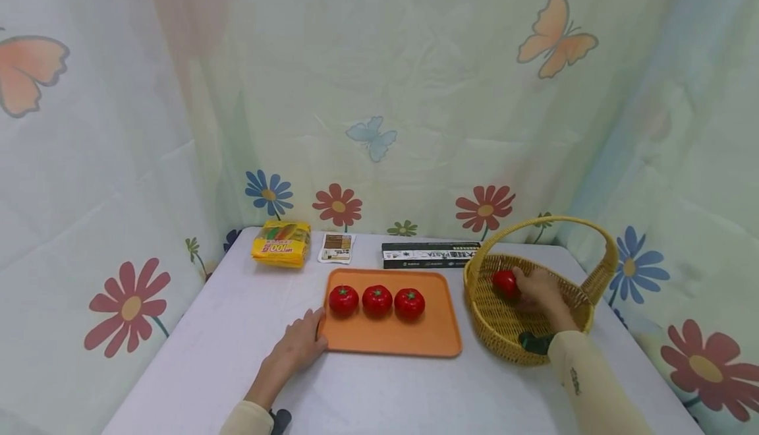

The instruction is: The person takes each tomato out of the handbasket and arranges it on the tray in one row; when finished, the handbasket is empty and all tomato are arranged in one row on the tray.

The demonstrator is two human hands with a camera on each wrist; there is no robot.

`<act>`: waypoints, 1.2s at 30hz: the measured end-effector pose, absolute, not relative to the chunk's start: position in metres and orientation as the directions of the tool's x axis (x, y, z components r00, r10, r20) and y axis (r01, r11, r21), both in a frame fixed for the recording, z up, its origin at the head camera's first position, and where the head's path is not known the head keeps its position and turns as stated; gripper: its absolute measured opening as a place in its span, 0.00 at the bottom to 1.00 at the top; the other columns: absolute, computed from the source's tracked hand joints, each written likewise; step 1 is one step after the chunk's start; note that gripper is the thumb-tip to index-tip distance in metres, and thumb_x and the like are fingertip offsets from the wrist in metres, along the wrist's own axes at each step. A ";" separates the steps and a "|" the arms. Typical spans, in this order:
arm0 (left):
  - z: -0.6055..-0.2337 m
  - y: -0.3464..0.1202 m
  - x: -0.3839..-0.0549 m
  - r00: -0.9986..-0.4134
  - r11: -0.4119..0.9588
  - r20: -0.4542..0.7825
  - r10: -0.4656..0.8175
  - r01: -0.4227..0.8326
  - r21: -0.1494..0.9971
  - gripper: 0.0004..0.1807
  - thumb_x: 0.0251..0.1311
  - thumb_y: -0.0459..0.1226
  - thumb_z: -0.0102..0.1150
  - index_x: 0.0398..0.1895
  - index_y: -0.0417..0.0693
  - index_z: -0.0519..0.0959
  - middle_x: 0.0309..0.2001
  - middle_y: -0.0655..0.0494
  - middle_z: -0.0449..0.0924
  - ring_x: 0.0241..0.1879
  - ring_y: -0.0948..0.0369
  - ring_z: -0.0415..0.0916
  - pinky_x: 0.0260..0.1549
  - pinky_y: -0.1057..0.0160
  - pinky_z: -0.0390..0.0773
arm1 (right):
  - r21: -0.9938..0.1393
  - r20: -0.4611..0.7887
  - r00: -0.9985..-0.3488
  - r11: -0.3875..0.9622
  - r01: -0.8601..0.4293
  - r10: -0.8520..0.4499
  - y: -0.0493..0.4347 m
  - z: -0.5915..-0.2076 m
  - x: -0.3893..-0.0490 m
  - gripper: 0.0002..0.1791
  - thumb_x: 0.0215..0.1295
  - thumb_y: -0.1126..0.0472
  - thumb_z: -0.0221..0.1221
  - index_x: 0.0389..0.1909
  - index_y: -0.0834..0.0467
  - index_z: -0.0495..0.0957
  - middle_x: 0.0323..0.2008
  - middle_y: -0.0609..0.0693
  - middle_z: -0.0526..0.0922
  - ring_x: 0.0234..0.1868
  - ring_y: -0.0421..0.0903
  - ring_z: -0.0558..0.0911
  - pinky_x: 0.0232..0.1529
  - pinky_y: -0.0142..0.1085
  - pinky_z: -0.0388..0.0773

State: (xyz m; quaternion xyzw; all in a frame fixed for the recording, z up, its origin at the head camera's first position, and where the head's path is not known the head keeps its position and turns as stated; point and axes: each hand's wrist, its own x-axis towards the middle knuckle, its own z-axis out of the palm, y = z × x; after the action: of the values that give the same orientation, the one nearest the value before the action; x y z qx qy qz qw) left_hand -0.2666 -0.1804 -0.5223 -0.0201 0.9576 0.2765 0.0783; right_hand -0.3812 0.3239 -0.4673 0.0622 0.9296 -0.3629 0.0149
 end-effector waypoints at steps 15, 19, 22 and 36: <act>-0.520 -0.178 -0.266 -0.986 0.844 -0.165 0.007 -0.082 0.529 0.35 0.71 0.37 0.62 0.80 0.41 0.69 0.79 0.31 0.64 0.76 0.30 0.63 0.71 0.25 0.65 | -0.632 -0.075 -0.993 0.775 -0.021 -0.088 0.316 -0.460 -0.383 0.32 0.76 0.57 0.67 0.71 0.73 0.72 0.65 0.78 0.76 0.64 0.74 0.77 0.60 0.62 0.84; -0.519 -0.178 -0.266 -0.987 0.845 -0.163 0.005 -0.084 0.529 0.35 0.70 0.37 0.62 0.80 0.41 0.69 0.79 0.31 0.64 0.76 0.30 0.63 0.71 0.25 0.66 | -0.614 -0.126 -0.985 0.789 -0.016 -0.118 0.315 -0.463 -0.385 0.37 0.71 0.56 0.72 0.72 0.73 0.71 0.65 0.78 0.75 0.61 0.72 0.77 0.60 0.61 0.83; -0.519 -0.178 -0.265 -0.988 0.842 -0.153 0.013 -0.072 0.534 0.35 0.70 0.37 0.62 0.79 0.40 0.69 0.79 0.30 0.65 0.76 0.29 0.63 0.71 0.25 0.65 | -0.602 -0.126 -0.985 0.799 -0.020 -0.119 0.314 -0.465 -0.386 0.38 0.68 0.57 0.74 0.71 0.73 0.72 0.63 0.77 0.77 0.58 0.70 0.77 0.60 0.61 0.83; -0.519 -0.179 -0.262 -0.990 0.851 -0.140 0.018 -0.058 0.522 0.35 0.69 0.37 0.63 0.79 0.40 0.70 0.78 0.30 0.66 0.74 0.30 0.66 0.70 0.26 0.68 | -0.711 -0.060 -0.997 0.703 0.002 -0.058 0.307 -0.434 -0.355 0.41 0.71 0.49 0.72 0.74 0.69 0.68 0.65 0.75 0.76 0.63 0.70 0.77 0.61 0.59 0.85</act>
State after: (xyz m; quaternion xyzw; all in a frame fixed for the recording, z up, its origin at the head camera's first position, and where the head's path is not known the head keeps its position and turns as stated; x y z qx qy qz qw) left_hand -0.2622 -0.1792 -0.5188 -0.0103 0.9595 0.2726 0.0699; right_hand -0.3548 0.3074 -0.4344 -0.0152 0.9221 -0.3848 0.0387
